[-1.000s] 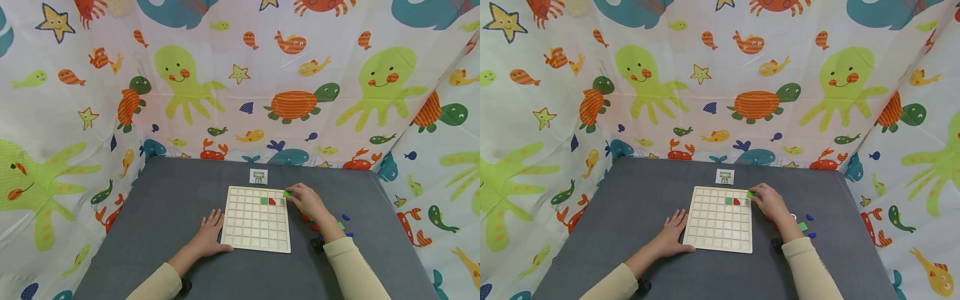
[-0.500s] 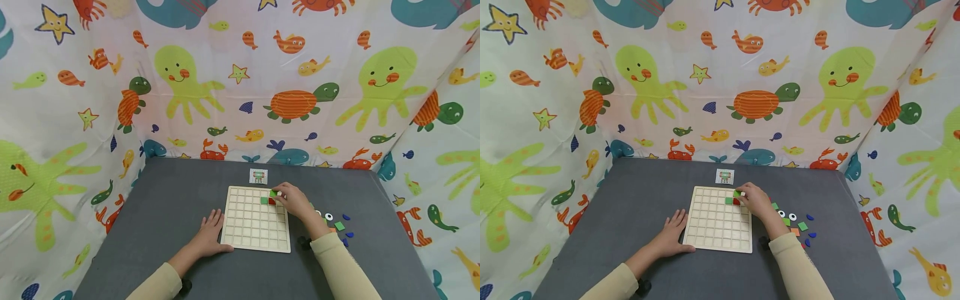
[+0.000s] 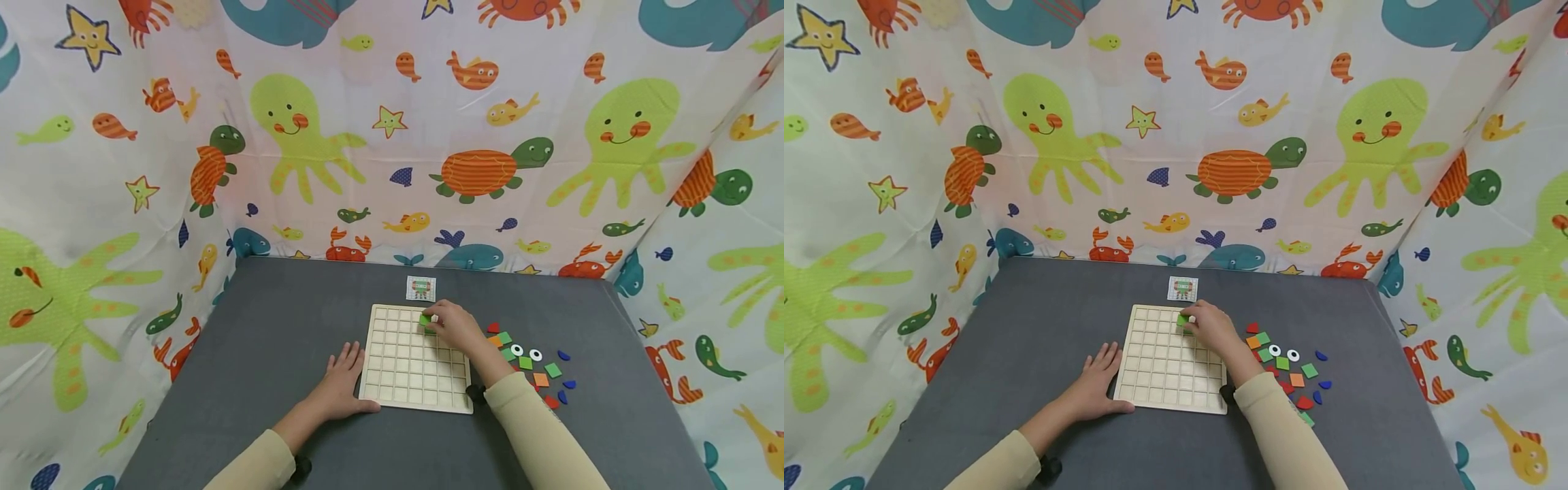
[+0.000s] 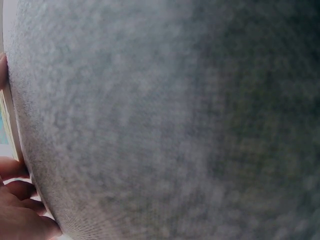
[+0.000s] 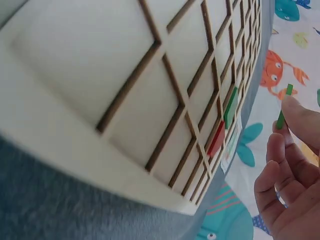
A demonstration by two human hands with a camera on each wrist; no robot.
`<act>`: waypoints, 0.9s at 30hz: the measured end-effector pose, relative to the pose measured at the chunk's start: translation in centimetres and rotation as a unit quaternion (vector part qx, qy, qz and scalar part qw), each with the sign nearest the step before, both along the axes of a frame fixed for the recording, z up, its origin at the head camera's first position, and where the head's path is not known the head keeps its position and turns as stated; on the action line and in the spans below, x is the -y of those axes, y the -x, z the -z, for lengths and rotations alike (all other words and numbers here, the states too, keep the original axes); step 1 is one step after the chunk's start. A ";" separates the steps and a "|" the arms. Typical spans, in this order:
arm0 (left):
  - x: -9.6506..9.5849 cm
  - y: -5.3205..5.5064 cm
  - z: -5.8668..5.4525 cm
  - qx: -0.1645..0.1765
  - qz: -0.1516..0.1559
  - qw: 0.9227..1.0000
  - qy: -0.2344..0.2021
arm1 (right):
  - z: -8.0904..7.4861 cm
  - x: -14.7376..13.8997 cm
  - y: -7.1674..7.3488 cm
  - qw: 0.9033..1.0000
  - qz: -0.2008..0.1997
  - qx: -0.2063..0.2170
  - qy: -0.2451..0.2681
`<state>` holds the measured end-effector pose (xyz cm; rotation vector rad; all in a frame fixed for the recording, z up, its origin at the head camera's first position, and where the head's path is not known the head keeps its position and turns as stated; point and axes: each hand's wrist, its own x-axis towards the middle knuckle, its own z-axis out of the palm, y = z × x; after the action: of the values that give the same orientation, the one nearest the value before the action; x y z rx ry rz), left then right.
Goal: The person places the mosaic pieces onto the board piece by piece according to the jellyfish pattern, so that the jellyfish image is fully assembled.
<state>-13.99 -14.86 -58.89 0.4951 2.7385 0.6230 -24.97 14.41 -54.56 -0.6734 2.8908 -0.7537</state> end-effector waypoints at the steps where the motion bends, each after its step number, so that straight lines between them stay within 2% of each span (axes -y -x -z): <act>1: 0.0 0.0 0.0 0.000 0.000 1.000 0.000 | 0.1 0.2 0.1 1.000 -0.002 0.003 -0.001; 8: -0.1 0.2 -0.1 -0.003 -0.002 1.000 -0.002 | 1.2 1.2 0.8 1.000 0.002 0.020 -0.011; 12: -0.1 0.1 0.1 0.000 -0.002 1.000 0.005 | 1.7 1.6 0.7 0.999 0.006 0.033 -0.037; 18: -0.1 -0.1 0.2 0.000 -0.002 1.000 -0.004 | 1.7 2.3 0.5 0.998 -0.006 0.023 -0.066; 27: -0.3 0.1 0.3 0.003 -0.009 1.000 0.000 | 1.5 3.0 0.7 0.998 -0.004 0.031 -0.059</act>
<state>-14.12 -14.59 -59.14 0.4674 2.7406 0.6270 -25.72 11.46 -56.03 -0.6367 2.8473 -0.5875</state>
